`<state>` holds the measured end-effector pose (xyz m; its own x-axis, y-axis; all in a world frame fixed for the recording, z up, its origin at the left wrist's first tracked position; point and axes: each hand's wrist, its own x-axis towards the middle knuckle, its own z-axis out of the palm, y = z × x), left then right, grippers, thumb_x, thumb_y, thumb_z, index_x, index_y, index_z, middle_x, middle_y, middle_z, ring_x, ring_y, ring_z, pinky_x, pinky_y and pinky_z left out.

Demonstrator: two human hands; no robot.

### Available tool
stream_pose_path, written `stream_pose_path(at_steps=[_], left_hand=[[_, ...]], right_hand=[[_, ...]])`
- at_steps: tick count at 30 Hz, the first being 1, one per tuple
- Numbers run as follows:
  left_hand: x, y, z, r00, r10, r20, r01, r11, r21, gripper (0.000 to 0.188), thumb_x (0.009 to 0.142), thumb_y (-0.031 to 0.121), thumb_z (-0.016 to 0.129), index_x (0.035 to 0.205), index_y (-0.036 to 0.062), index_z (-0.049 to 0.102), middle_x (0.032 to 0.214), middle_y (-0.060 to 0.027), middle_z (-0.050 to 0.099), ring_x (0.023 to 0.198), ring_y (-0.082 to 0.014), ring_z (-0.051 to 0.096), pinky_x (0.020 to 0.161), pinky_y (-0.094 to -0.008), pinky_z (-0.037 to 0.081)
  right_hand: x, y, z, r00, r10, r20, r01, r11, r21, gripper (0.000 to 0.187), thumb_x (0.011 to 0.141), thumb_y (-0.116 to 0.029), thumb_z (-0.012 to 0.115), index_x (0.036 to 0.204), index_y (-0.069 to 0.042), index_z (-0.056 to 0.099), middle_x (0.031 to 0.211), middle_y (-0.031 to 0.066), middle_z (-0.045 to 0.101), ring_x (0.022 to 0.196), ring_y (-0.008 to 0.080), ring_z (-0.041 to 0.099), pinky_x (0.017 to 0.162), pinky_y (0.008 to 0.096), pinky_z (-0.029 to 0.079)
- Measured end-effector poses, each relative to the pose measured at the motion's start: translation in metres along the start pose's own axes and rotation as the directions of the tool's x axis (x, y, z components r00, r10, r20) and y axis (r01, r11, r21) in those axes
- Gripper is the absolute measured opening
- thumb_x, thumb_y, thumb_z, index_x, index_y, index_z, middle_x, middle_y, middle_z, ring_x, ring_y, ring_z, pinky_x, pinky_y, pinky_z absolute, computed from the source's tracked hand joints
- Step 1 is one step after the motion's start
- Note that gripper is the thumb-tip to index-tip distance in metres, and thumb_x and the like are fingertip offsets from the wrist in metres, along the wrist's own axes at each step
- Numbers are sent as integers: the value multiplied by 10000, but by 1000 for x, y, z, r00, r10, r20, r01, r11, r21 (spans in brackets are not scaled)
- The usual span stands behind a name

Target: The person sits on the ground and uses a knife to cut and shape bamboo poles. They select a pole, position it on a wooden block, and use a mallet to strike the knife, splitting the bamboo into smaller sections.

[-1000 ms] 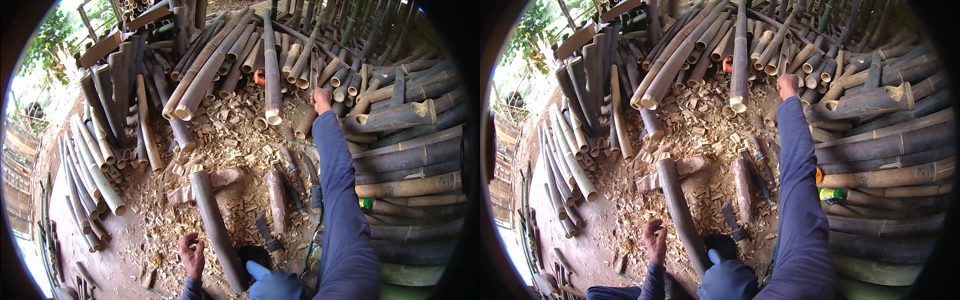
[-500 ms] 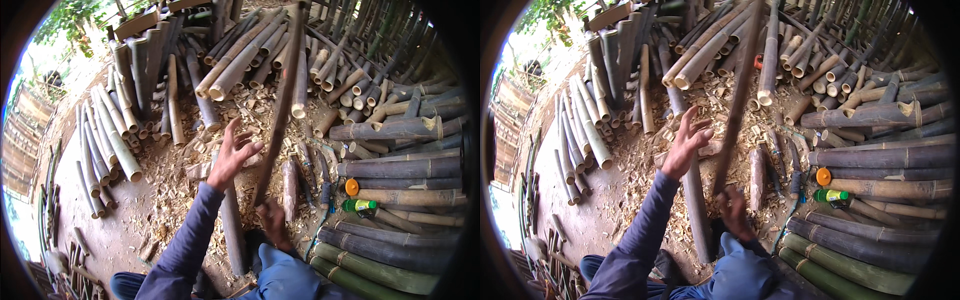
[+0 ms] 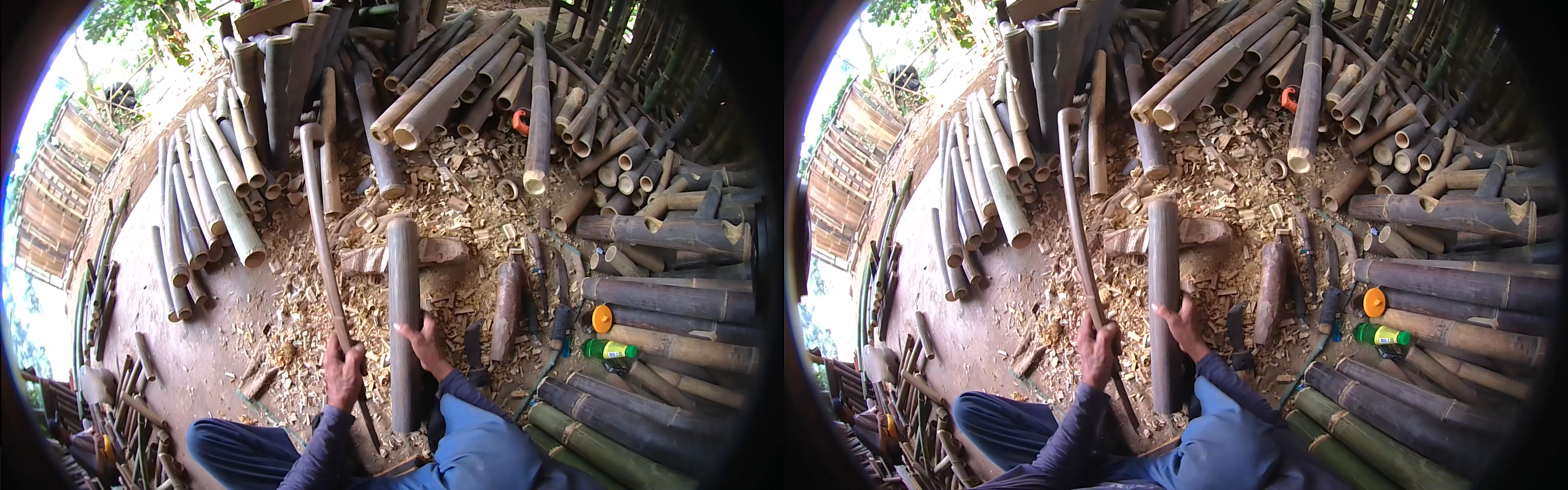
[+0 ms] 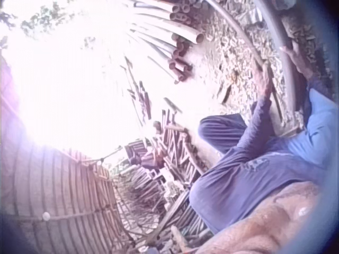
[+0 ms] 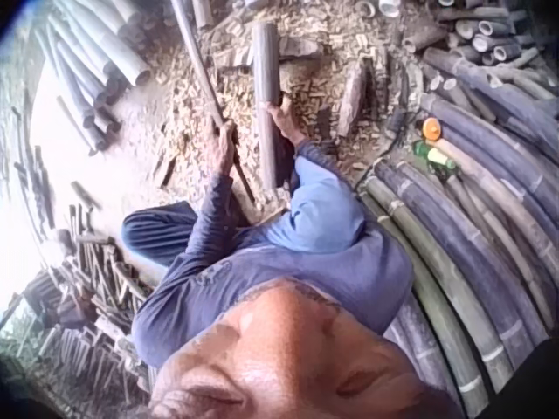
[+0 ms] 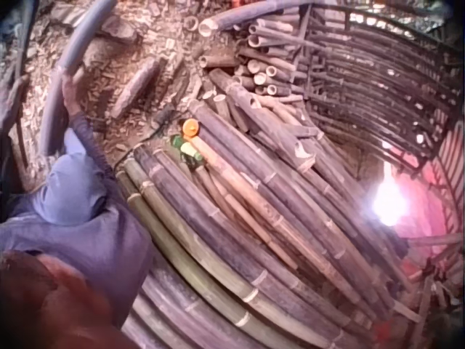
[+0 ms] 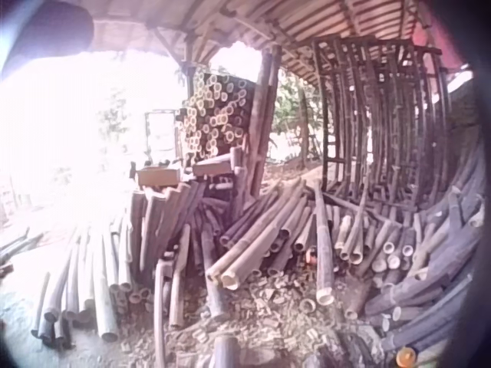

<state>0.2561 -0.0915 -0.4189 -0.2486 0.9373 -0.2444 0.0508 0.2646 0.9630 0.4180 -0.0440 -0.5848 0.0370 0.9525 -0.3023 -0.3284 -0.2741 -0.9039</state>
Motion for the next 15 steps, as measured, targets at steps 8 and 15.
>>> stream_pose_path(at_steps=[8, 15], left_hand=[[-32, -103, 27, 998, -20, 52, 10, 982, 191, 540, 901, 166, 732, 1367, -40, 553, 1025, -96, 685, 907, -187, 654, 816, -325, 548], [-17, -116, 31, 997, -39, 61, 21, 961, 277, 644, 858, 257, 798, 1384, -32, 563, 1091, -196, 720, 952, -266, 699, 875, -377, 556]], right_hand=[[21, -42, -23, 956, -273, -109, 118, 698, -706, 635, 923, -442, 716, 1295, 46, 554, 1197, 251, 649, 1087, 357, 649, 926, 465, 518], [-75, -72, -89, 946, -263, -191, -191, 25, -981, 461, 848, -327, 767, 1163, -56, 566, 1163, 194, 590, 1106, 401, 601, 863, 549, 509]])
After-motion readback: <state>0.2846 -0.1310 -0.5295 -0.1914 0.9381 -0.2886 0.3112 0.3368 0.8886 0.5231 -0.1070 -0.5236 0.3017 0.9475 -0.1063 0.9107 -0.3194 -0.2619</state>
